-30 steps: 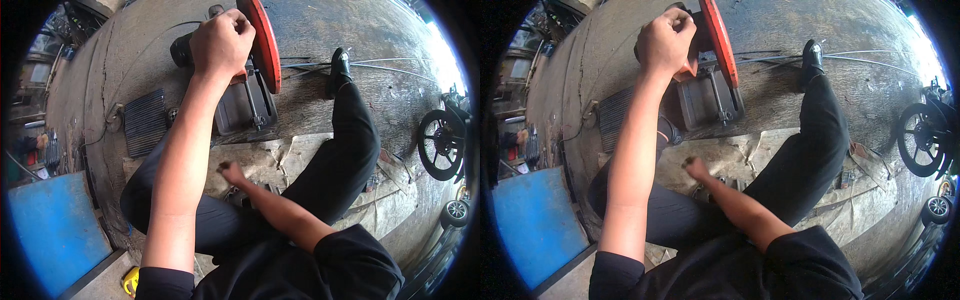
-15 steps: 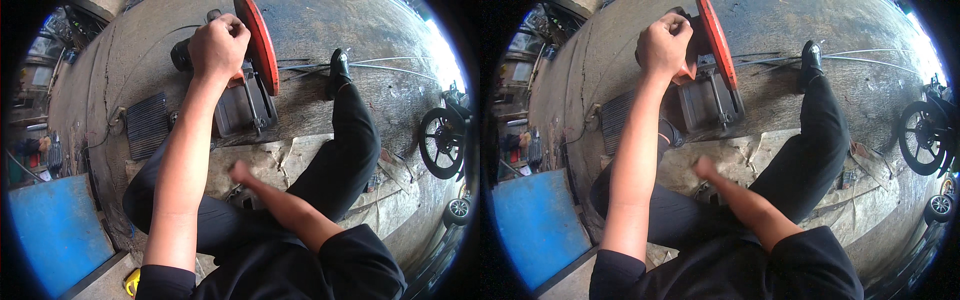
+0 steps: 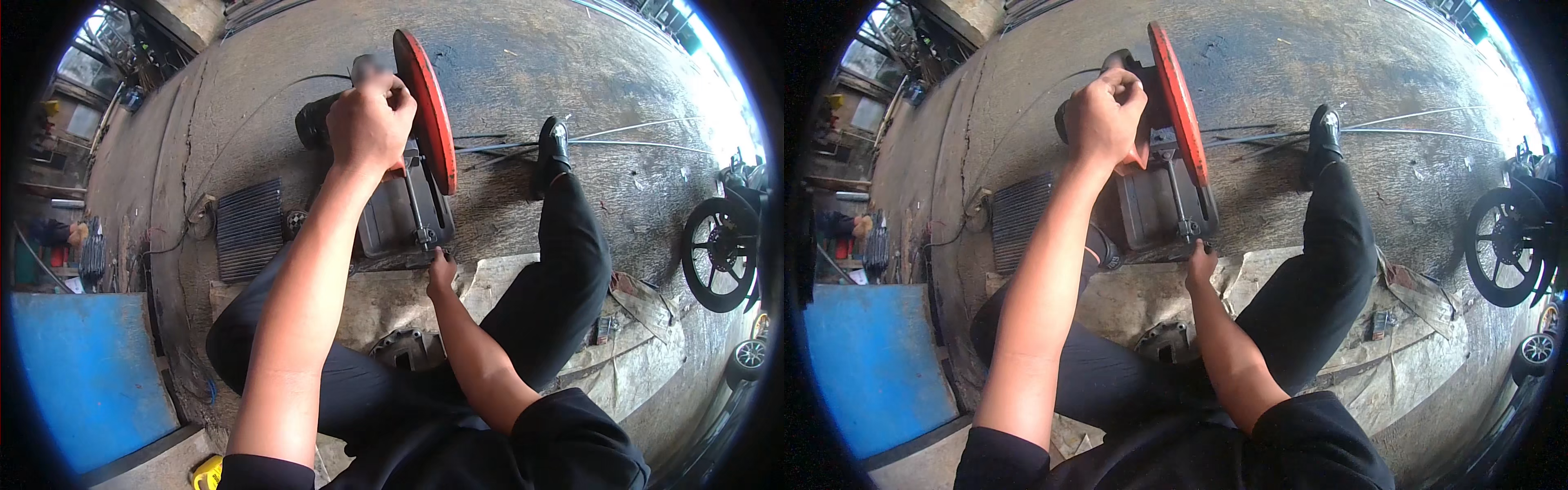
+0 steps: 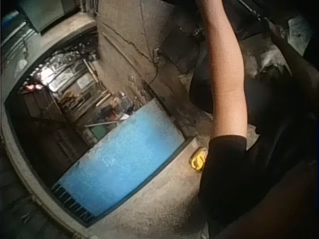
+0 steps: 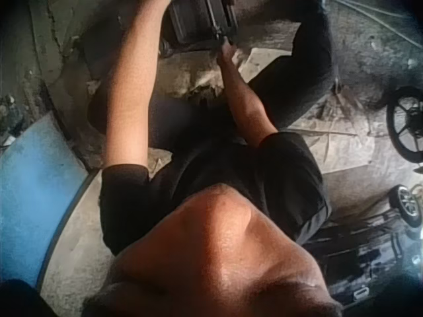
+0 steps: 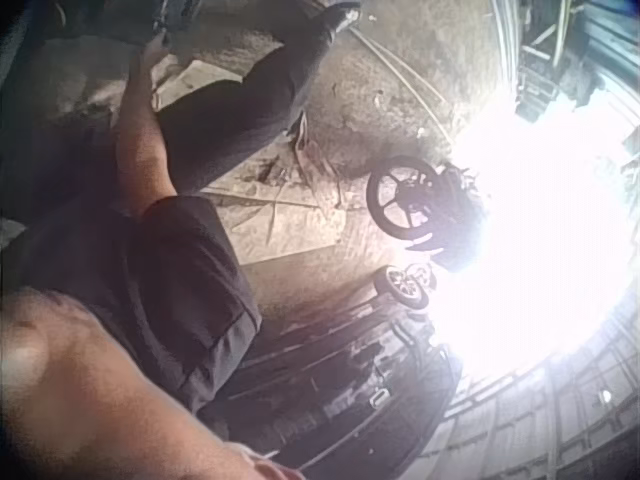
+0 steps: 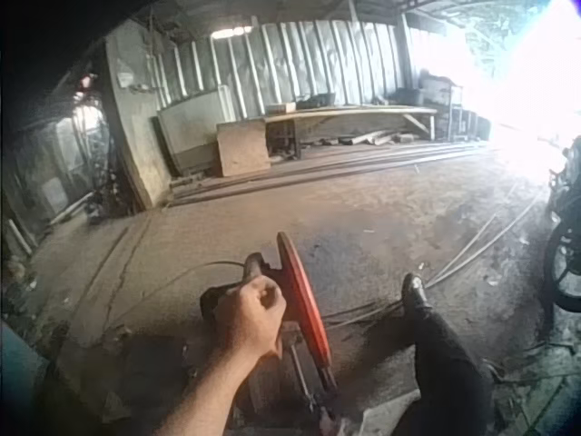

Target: Cutting a metal rod using a chop saw and then smoothing the edge.

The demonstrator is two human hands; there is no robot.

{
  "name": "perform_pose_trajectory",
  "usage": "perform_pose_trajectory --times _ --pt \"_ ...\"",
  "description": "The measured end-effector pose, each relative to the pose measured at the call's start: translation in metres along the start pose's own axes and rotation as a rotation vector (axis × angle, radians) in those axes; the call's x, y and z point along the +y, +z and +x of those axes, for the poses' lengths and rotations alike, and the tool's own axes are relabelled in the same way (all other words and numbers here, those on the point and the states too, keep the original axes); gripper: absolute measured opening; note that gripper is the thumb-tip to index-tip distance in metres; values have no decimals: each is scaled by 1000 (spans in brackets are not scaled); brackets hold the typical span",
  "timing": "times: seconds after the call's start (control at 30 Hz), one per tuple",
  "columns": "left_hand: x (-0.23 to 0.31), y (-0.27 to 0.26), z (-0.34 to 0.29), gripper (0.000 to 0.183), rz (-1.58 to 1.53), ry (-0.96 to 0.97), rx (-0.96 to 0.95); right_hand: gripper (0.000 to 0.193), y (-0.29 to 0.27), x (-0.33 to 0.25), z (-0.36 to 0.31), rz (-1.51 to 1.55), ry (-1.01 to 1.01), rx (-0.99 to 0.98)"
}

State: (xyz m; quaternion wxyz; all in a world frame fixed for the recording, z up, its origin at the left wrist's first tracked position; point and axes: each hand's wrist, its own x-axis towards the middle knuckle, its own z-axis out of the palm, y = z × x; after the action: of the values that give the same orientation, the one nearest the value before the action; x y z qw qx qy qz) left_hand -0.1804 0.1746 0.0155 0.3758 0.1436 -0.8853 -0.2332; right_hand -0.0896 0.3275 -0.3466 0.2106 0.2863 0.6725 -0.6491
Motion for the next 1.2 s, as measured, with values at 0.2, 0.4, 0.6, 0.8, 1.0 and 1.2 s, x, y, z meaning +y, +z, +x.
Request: perform_pose_trajectory --times 0.2,0.4,0.6,0.8,1.0,1.2 --pt "2 -2 0 13 -4 -16 -12 28 -7 34 -116 -985 -381 -1069" --pt "3 -3 -6 12 33 -10 -14 25 13 81 -98 -536 -120 -883" --pt "6 -3 -4 11 -9 -49 -30 39 -10 41 -4 5 -37 -132" --pt "4 -4 -7 11 10 -53 -16 33 -22 -12 24 479 564 -339" --pt "-77 34 -123 25 -734 -465 595 30 3 -11 -69 -72 -279 34" --pt "-249 101 -221 50 -339 -1625 222 24 15 20 -136 -75 -105 -321"
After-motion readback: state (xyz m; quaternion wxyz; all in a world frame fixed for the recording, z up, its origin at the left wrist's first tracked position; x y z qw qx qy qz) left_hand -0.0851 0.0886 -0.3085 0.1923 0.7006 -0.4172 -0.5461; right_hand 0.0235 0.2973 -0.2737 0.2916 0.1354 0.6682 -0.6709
